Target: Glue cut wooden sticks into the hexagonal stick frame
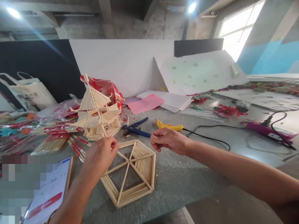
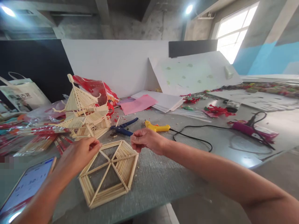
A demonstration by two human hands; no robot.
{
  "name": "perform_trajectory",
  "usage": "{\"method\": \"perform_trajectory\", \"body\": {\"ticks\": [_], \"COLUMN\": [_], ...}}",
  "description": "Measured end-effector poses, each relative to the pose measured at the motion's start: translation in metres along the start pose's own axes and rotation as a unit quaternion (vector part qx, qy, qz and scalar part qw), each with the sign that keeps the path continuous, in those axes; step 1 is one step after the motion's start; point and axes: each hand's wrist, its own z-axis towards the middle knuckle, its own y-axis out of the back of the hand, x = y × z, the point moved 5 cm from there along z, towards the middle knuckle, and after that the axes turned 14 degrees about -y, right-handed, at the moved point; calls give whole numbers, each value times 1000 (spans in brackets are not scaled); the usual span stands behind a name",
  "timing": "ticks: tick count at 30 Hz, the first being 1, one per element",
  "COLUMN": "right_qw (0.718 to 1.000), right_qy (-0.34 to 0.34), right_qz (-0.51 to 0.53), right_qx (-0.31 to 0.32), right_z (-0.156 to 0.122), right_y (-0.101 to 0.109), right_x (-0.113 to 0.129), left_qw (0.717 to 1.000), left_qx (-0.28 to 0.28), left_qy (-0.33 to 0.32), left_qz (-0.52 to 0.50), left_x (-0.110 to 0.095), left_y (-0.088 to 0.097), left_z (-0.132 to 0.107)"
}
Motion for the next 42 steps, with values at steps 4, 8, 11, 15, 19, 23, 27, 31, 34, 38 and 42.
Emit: {"method": "perform_trajectory", "body": {"ticks": [4, 8, 11, 15, 19, 23, 27, 31, 34, 38, 42], "right_qw": [1000, 997, 987, 994, 971, 847, 837, 871, 889, 932, 918], "right_qy": [11, -30, -58, -40, -15, 49, 30, 4, -16, -68, -25], "right_qz": [-29, 37, 115, 74, -220, -481, -506, -453, -417, -335, -358], "right_qx": [1, 56, 96, 68, -92, -221, -205, -191, -191, -124, -166], "right_z": [-1, 4, 9, 10, 6, 6, 13, 15, 15, 22, 20], "right_y": [1, 3, 4, 7, 13, 14, 8, 2, 1, 1, 1], "right_x": [0, -10, -16, -12, -6, -4, -16, -19, -21, -33, -27], "left_qw": [999, 995, 992, 991, 991, 992, 991, 991, 986, 966, 985], "left_qx": [24, 50, 71, 84, 94, 116, 132, 123, 116, 120, 84], "left_qy": [-1, 21, 27, 19, 17, 13, 8, 18, 41, 64, 33], "left_qz": [47, 80, 96, 102, 89, 47, 11, -41, -109, -218, -145], "left_x": [4, 11, 14, 22, 36, 40, 37, 43, 52, 57, 53], "left_y": [-4, -8, -11, -16, -22, -24, -25, -29, -35, -43, -35], "left_z": [0, 0, 0, 1, 1, 1, 3, 5, 6, 5, 8]}}
